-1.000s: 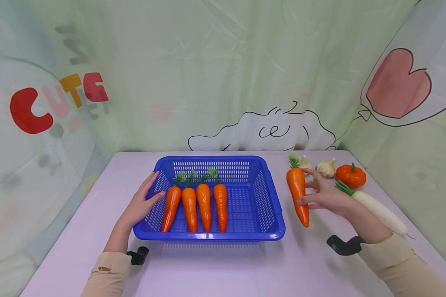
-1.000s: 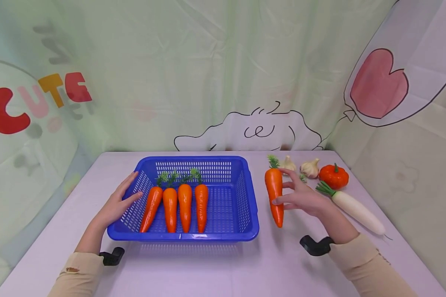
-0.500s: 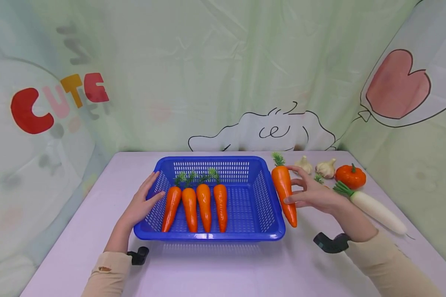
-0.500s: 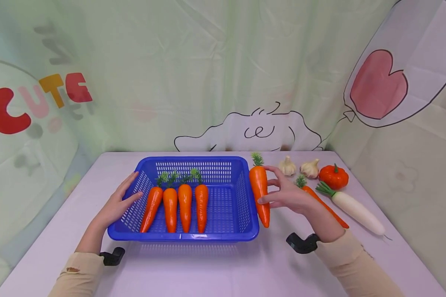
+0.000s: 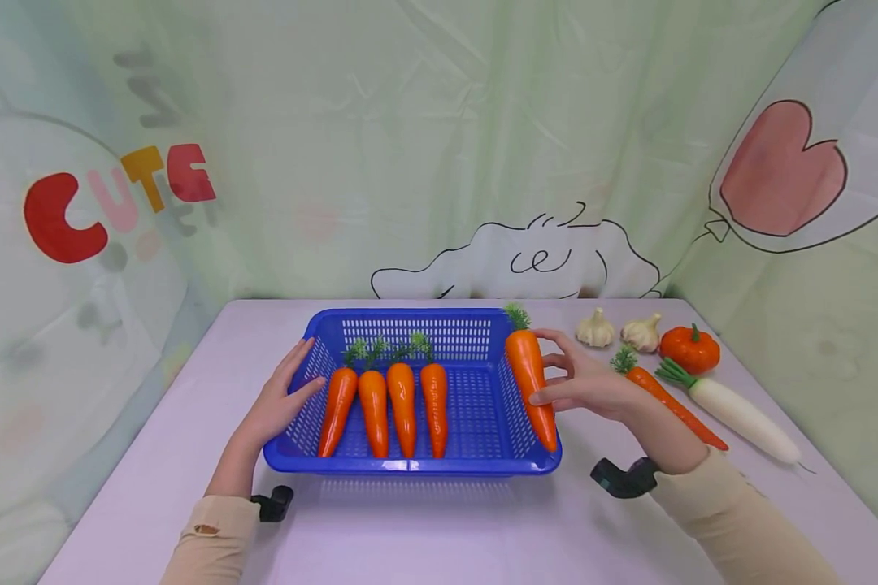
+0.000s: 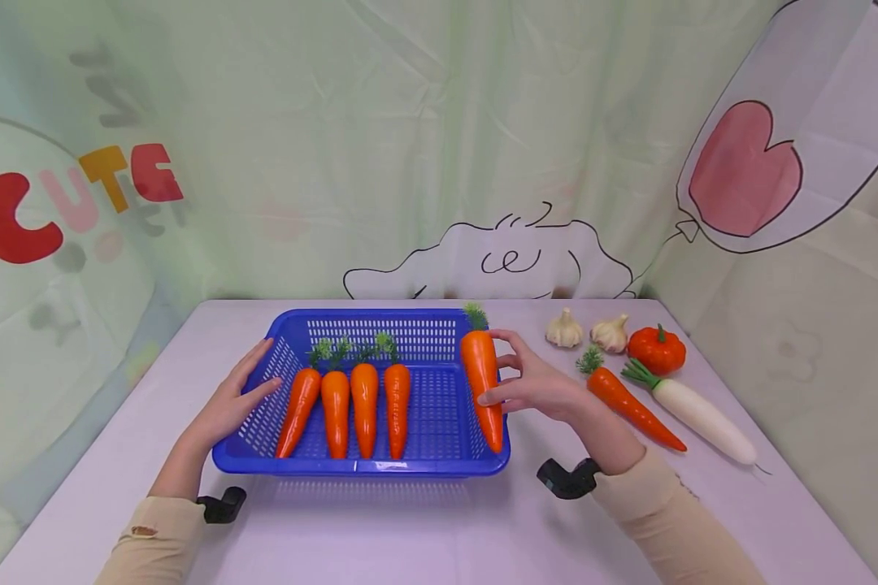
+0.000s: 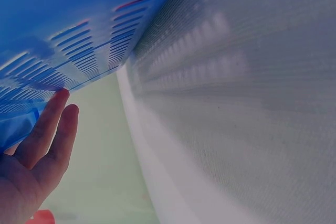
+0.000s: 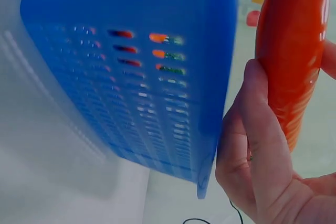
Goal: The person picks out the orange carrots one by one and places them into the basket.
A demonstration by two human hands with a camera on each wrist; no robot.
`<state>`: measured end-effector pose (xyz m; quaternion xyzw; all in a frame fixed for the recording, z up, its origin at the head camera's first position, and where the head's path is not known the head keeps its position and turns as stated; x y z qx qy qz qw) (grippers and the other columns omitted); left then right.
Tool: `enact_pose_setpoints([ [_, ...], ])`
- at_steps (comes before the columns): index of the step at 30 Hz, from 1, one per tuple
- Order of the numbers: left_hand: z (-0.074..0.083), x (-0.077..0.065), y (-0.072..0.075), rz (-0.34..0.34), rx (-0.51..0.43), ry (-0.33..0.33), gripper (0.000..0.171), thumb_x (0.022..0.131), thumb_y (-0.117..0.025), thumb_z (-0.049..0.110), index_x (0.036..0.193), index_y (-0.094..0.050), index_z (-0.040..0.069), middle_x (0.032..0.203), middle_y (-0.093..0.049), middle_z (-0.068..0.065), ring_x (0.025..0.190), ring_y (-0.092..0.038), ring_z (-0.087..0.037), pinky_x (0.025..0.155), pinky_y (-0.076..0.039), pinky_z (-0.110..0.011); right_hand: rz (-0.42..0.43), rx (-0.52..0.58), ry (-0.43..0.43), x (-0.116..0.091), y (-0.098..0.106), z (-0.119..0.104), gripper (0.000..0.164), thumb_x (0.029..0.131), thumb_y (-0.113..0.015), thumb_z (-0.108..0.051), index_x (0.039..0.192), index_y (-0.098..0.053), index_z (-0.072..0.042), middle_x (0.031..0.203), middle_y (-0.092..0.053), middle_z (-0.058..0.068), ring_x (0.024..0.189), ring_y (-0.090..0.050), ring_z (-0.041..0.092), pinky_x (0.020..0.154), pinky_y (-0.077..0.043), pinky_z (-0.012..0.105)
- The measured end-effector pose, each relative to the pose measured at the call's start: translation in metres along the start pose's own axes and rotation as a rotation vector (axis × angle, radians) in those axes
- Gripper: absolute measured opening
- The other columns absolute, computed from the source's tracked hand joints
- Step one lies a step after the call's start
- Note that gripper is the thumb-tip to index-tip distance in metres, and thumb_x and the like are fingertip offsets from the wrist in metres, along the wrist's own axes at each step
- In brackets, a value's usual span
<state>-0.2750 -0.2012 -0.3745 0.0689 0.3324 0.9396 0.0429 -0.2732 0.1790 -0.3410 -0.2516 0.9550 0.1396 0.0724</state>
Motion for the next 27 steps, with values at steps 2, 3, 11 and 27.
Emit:
enact_pose_setpoints([
  [2,0.000,0.000,0.000,-0.001,0.002,0.001,0.067,0.092,-0.051,0.034,0.148,-0.016,0.019,0.152,-0.009,-0.013,0.136,-0.010,-0.039,0.099,-0.016,-0.067,-0.013,0.003,-0.011,0.002,-0.004,0.000,0.091,0.078,-0.068,-0.007,0.143,-0.006,-0.018,0.127,-0.030,0.027,0.101,-0.055,0.032,0.078,-0.052,0.046],
  [3,0.000,0.000,0.000,-0.001,0.002,0.001,0.067,0.092,-0.051,0.034,0.148,-0.016,0.019,0.152,-0.009,-0.013,0.136,-0.010,-0.039,0.099,-0.016,-0.067,-0.016,-0.001,-0.017,0.003,-0.005,0.001,0.092,0.078,-0.069,-0.007,0.143,-0.005,-0.018,0.127,-0.029,0.027,0.102,-0.054,0.032,0.079,-0.052,0.046],
  [11,0.001,0.000,0.000,-0.003,-0.003,0.003,0.067,0.092,-0.051,0.033,0.148,-0.017,0.017,0.152,-0.009,-0.014,0.136,-0.011,-0.039,0.099,-0.016,-0.067,-0.028,0.005,-0.046,0.010,-0.016,-0.001,0.093,0.078,-0.069,-0.009,0.143,-0.003,-0.020,0.137,-0.020,0.026,0.109,-0.050,0.038,0.082,-0.051,0.045],
  [27,0.003,-0.001,0.001,0.001,-0.001,0.001,0.067,0.092,-0.051,0.032,0.147,-0.018,0.016,0.152,-0.010,-0.015,0.136,-0.010,-0.039,0.100,-0.014,-0.066,-0.015,-0.024,-0.019,0.030,-0.035,-0.003,0.093,0.078,-0.070,-0.011,0.144,-0.006,-0.020,0.134,-0.024,0.029,0.098,-0.057,0.035,0.077,-0.052,0.046],
])
Point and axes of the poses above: each hand's wrist, its own x-axis towards the middle knuckle, its own y-axis out of the back of the hand, z = x × y, the point moved 8 cm from there along x, towards the middle knuckle
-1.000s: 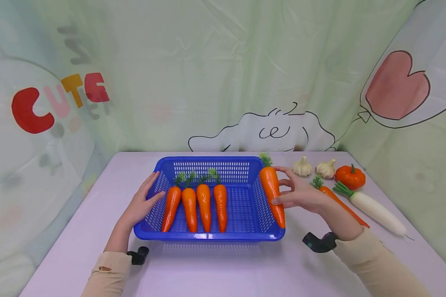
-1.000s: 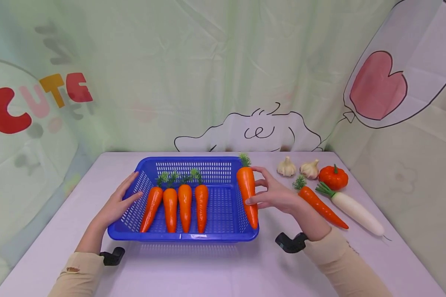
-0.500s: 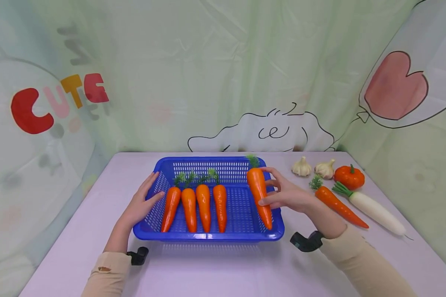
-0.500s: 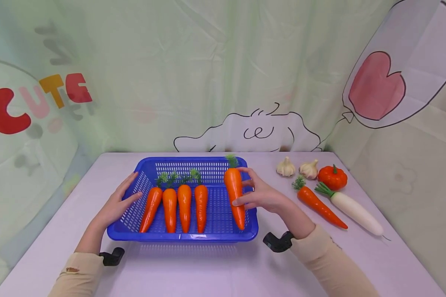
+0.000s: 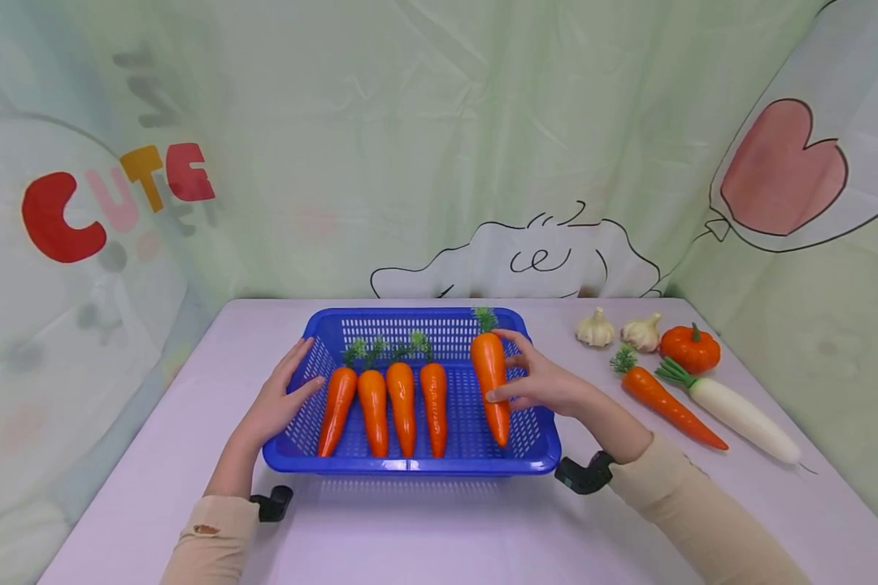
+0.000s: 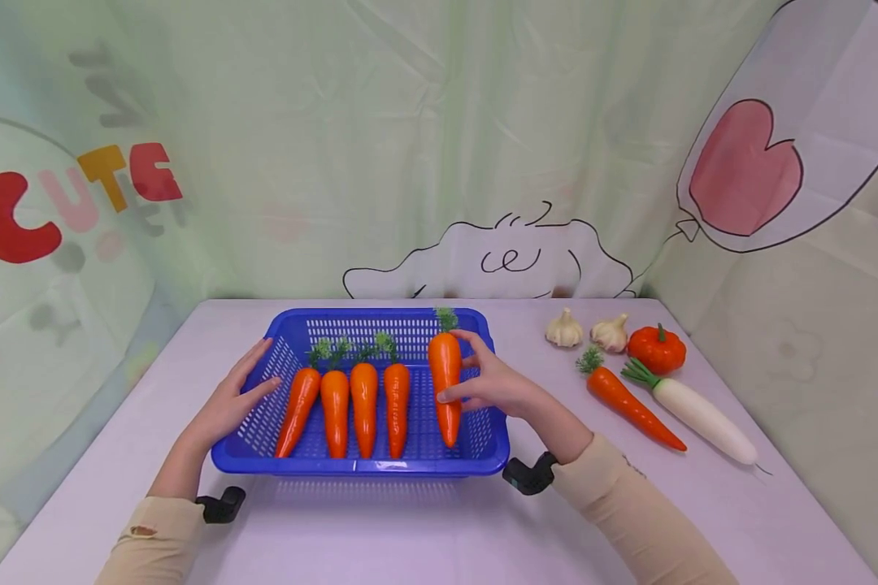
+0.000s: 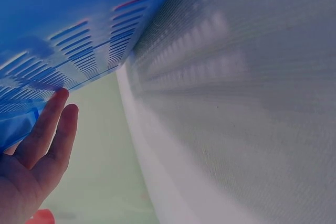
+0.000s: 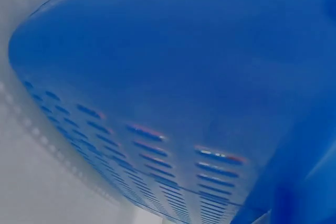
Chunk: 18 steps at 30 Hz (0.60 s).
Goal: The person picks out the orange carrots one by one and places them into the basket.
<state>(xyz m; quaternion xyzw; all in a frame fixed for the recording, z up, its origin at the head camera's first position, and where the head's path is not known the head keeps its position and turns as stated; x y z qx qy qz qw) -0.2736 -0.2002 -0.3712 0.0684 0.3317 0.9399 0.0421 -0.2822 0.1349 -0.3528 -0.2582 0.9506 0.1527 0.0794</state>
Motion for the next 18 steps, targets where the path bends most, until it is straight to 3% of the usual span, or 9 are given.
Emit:
enact_pose_setpoints([
  [18,-0.002,0.000,-0.001,-0.002,0.009,0.008,0.067,0.092,-0.052,0.033,0.148,-0.017,0.017,0.152,-0.009,-0.013,0.136,-0.010,-0.038,0.100,-0.015,-0.066,0.008,-0.133,-0.009,0.021,-0.013,-0.005,0.094,0.076,-0.073,-0.007,0.143,-0.009,-0.014,0.126,-0.029,0.029,0.093,-0.057,0.035,0.073,-0.053,0.045],
])
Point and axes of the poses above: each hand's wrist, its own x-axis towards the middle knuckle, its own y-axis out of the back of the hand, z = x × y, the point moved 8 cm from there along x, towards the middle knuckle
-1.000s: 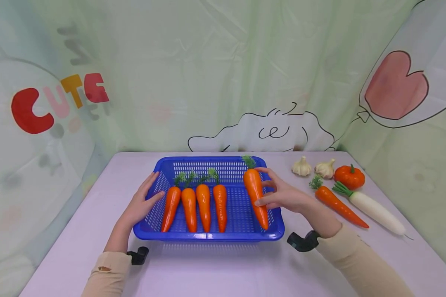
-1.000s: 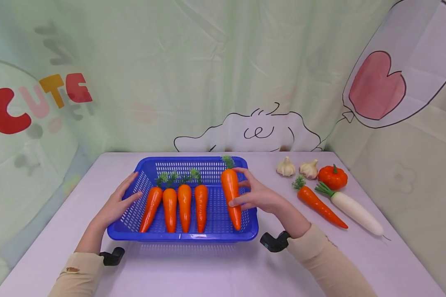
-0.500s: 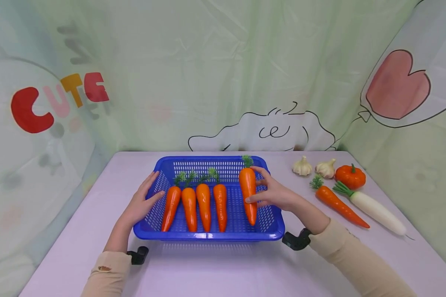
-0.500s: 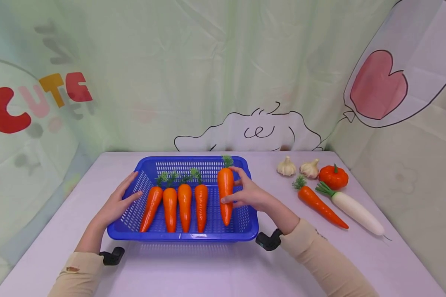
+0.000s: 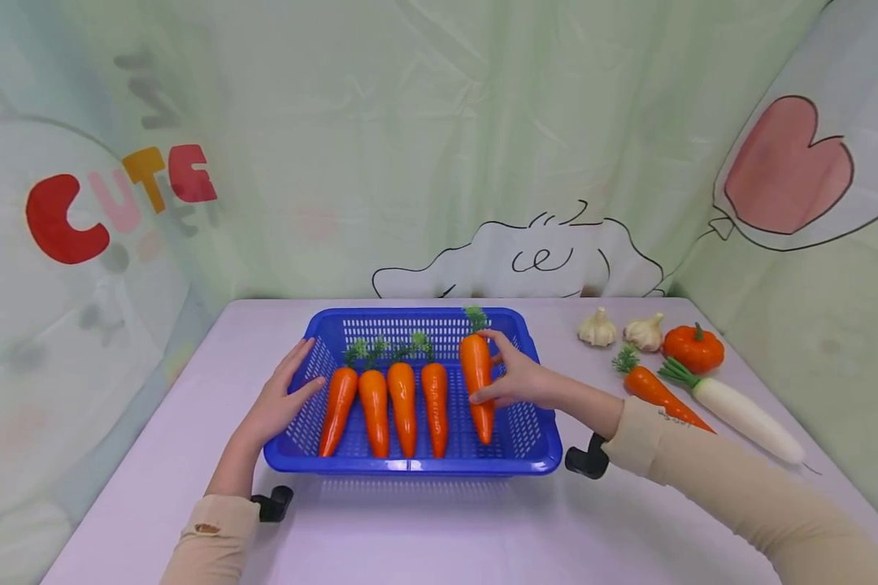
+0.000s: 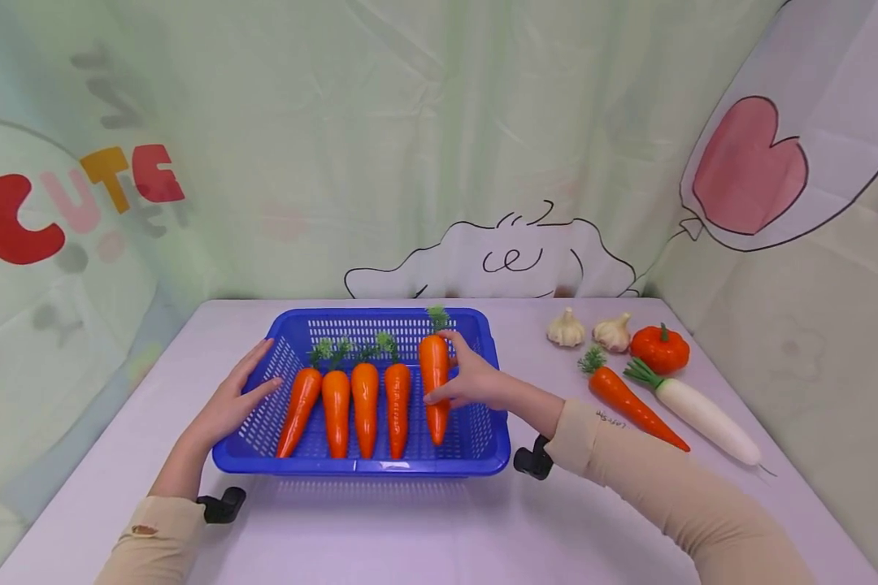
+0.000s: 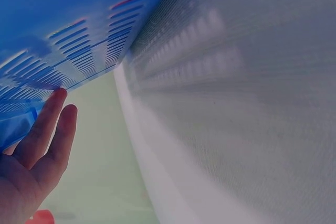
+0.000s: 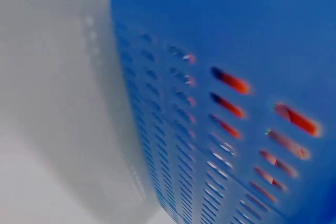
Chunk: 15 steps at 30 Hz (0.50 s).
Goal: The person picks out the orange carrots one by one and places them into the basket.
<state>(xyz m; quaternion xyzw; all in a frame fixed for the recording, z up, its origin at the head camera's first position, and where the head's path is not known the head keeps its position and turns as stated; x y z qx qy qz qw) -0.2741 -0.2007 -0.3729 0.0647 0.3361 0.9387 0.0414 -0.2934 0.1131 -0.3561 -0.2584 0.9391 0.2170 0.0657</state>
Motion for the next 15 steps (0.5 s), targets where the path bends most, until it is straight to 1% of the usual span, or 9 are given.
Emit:
enact_pose_setpoints([
  [3,0.000,0.000,0.000,0.000,0.002,0.001,0.067,0.092,-0.052,0.032,0.148,-0.017,0.017,0.152,-0.009,-0.013,0.136,-0.010,-0.038,0.100,-0.015,-0.066,-0.018,-0.002,-0.016,0.007,-0.006,0.005,0.093,0.075,-0.073,-0.005,0.142,-0.010,-0.013,0.126,-0.029,0.029,0.098,-0.055,0.037,0.072,-0.054,0.043],
  [8,0.000,0.001,0.000,0.002,0.005,0.002,0.067,0.092,-0.052,0.033,0.148,-0.017,0.017,0.152,-0.009,-0.014,0.136,-0.010,-0.039,0.100,-0.016,-0.066,-0.042,-0.050,-0.049,0.020,-0.017,0.016,0.093,0.073,-0.074,-0.002,0.141,-0.012,-0.011,0.127,-0.031,0.029,0.103,-0.051,0.039,0.069,-0.055,0.042],
  [15,-0.002,0.001,0.000,0.001,0.014,0.009,0.067,0.092,-0.051,0.032,0.148,-0.017,0.018,0.152,-0.009,-0.013,0.136,-0.010,-0.038,0.100,-0.016,-0.066,-0.048,-0.036,-0.152,0.029,-0.031,0.031,0.094,0.068,-0.075,0.005,0.140,-0.015,-0.008,0.122,-0.036,0.027,0.103,-0.051,0.040,0.068,-0.054,0.046],
])
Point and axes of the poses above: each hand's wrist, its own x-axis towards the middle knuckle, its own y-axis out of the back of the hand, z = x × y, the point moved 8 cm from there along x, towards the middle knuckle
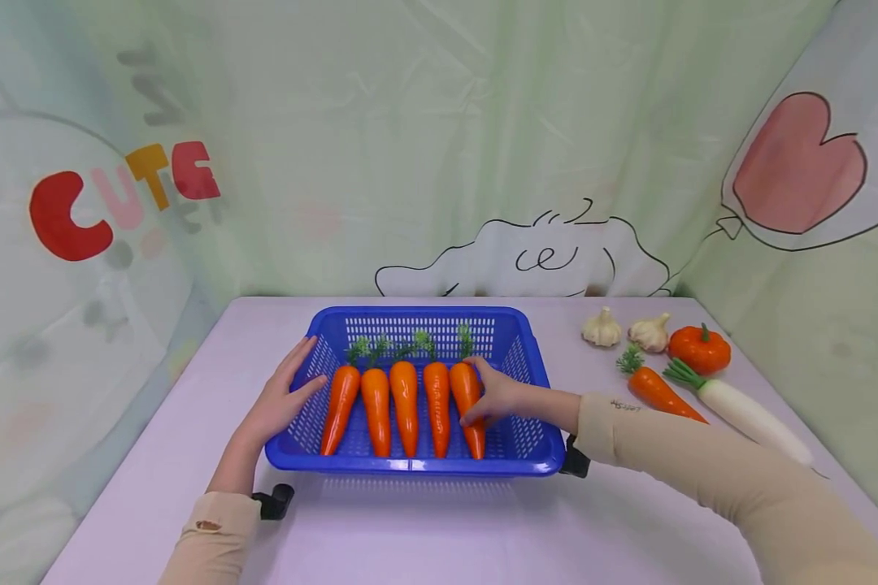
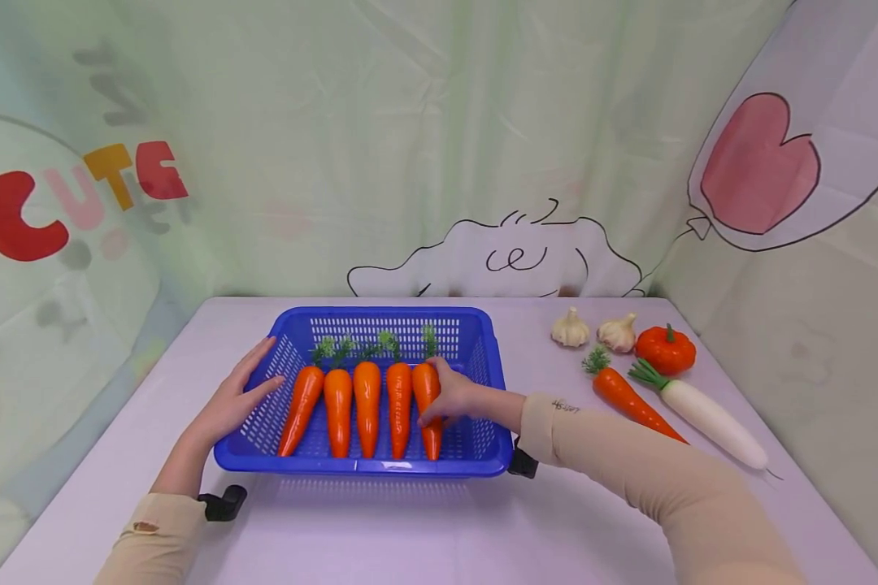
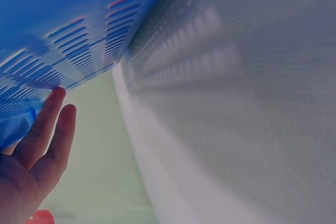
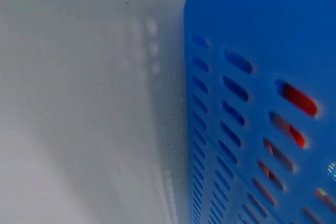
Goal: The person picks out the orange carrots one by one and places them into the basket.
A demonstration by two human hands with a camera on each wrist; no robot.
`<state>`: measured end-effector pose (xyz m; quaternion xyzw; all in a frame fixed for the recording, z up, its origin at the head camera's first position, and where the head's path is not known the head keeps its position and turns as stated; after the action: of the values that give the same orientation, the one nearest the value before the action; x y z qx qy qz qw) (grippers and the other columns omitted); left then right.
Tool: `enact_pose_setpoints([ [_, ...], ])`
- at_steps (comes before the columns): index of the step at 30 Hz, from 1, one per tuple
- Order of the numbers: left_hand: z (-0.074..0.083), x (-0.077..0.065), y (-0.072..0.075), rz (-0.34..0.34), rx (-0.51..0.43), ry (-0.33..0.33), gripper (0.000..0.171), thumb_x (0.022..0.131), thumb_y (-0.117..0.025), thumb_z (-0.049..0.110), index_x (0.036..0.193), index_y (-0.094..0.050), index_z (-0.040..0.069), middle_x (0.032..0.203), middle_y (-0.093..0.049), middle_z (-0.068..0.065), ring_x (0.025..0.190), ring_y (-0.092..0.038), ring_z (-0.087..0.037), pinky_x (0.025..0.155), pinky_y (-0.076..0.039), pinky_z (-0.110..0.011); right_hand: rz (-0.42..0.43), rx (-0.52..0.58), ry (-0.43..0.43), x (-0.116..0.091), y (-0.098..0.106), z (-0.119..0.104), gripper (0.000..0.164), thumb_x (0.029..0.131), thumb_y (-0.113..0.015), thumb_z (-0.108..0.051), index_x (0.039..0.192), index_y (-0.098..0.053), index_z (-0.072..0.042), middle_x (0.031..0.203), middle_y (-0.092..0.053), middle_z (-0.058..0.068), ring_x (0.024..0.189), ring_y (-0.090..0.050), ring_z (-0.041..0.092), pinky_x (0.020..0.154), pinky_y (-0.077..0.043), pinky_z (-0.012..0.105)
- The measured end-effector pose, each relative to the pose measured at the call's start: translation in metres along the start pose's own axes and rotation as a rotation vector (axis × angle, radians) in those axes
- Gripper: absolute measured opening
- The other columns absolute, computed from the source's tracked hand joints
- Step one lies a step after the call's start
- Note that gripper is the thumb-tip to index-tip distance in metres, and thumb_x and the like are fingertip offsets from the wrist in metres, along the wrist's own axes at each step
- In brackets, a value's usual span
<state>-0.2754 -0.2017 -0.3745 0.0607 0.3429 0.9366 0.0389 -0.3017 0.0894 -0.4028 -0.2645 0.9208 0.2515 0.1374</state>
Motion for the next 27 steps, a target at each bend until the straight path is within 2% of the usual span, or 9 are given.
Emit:
enact_pose_setpoints([
  [6,0.001,-0.001,0.001,0.003,-0.002,0.002,0.067,0.092,-0.051,0.033,0.148,-0.017,0.018,0.152,-0.009,-0.013,0.136,-0.010,-0.039,0.100,-0.016,-0.066,0.006,0.064,-0.045,0.004,-0.003,0.005,0.095,0.069,-0.072,0.011,0.141,-0.013,-0.007,0.122,-0.036,0.029,0.104,-0.051,0.041,0.072,-0.053,0.049],
  [12,0.002,-0.001,0.001,0.000,-0.007,0.005,0.067,0.092,-0.051,0.033,0.148,-0.017,0.018,0.152,-0.009,-0.013,0.136,-0.010,-0.038,0.100,-0.016,-0.066,0.012,0.127,-0.015,0.005,-0.003,0.004,0.089,0.070,-0.064,0.021,0.141,-0.014,-0.001,0.120,-0.033,0.033,0.090,-0.059,0.038,0.072,-0.054,0.042],
  [19,0.001,-0.001,0.000,-0.001,-0.011,0.012,0.066,0.092,-0.051,0.028,0.148,-0.017,0.018,0.152,-0.009,-0.013,0.136,-0.010,-0.039,0.100,-0.016,-0.066,0.036,0.125,0.029,0.004,0.000,0.001,0.086,0.070,-0.065,0.018,0.140,-0.018,0.001,0.119,-0.033,0.031,0.084,-0.060,0.033,0.072,-0.054,0.043],
  [27,0.001,-0.001,0.000,-0.003,-0.020,0.011,0.067,0.092,-0.051,0.032,0.148,-0.017,0.019,0.152,-0.009,-0.014,0.136,-0.010,-0.039,0.099,-0.016,-0.066,0.046,0.119,0.091,-0.004,0.007,-0.007,0.083,0.074,-0.069,0.006,0.140,-0.020,0.000,0.126,-0.032,0.032,0.093,-0.057,0.035,0.077,-0.052,0.043],
])
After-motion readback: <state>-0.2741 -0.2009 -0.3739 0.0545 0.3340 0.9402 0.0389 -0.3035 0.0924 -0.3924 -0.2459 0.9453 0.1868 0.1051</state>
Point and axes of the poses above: each hand's wrist, its own x-axis towards the middle knuckle, its own y-axis out of the back of the hand, z = x × y, the point moved 8 cm from there along x, towards the middle knuckle
